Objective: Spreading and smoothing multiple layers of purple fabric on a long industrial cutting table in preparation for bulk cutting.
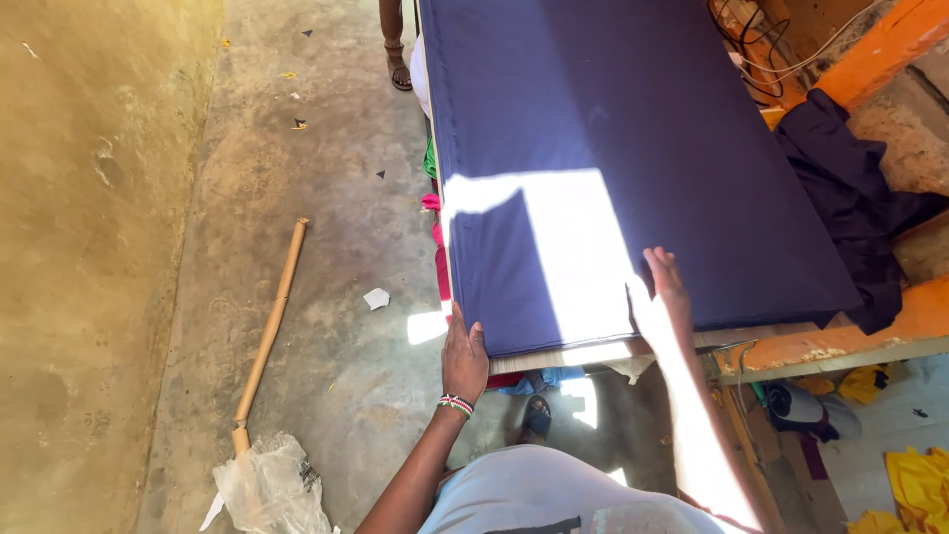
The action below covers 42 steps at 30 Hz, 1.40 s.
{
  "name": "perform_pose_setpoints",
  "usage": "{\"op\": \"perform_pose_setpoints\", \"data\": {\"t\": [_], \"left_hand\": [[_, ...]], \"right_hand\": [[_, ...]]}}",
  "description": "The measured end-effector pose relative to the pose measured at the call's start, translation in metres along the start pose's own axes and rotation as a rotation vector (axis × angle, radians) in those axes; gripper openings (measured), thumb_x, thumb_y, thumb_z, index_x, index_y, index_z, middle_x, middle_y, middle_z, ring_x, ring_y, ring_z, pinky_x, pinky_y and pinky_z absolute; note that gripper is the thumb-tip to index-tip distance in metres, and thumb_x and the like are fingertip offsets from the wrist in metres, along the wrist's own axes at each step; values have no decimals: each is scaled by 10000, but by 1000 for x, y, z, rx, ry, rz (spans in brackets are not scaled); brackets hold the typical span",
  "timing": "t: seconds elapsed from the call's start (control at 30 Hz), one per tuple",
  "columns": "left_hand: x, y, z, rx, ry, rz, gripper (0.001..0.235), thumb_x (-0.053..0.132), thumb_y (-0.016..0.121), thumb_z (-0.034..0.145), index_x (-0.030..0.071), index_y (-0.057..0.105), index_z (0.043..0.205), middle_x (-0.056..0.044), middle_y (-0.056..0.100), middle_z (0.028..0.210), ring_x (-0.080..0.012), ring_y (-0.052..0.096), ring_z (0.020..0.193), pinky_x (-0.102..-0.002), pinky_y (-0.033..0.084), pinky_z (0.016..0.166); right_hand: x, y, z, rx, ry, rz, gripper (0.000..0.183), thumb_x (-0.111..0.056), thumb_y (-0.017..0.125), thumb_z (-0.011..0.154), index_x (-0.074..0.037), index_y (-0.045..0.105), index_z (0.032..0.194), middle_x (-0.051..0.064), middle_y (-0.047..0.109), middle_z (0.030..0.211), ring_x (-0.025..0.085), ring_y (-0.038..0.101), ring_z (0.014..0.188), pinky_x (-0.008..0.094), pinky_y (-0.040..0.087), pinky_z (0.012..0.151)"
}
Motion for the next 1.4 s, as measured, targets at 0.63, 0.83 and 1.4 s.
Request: {"op": "perform_pose_setpoints", "data": {"t": [0.63,0.83,1.4], "left_hand": [[5,-1,-8,102,-10,-355,640,415,321,1103,138,178,1662,-193,297,1663,-371,289,1527,-476,241,1255],[-3,5,-6,93,34,-384,654,431,321,1101,125,171,1660,-217,258,1671,-389,218,1548,-491,173,1277],[-12,10,-1,-75,55,-332,716,523,254,1098,156,36,1673,-217,156,1702,-442,130,1562,-561,94,1275]], "right_hand": [[78,4,-18,71,16,-278,461,-289,609,1084,-56,613,1482,205,586,1511,377,495,1435,479,340,1200],[93,15,-38,75,165,-266,500,-303,599,1084,-76,568,1529,214,521,1562,400,403,1482,502,220,1240],[-172,63,-80,-238,120,310,581,-440,511,1090,-42,472,1511,258,456,1529,470,376,1434,574,257,1213]]}}
Point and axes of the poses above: each hand's wrist, its own z-axis towards the middle knuckle, its own y-axis out of the palm, x = y × z, the point moved 10 cm from there along z, towards the middle knuckle
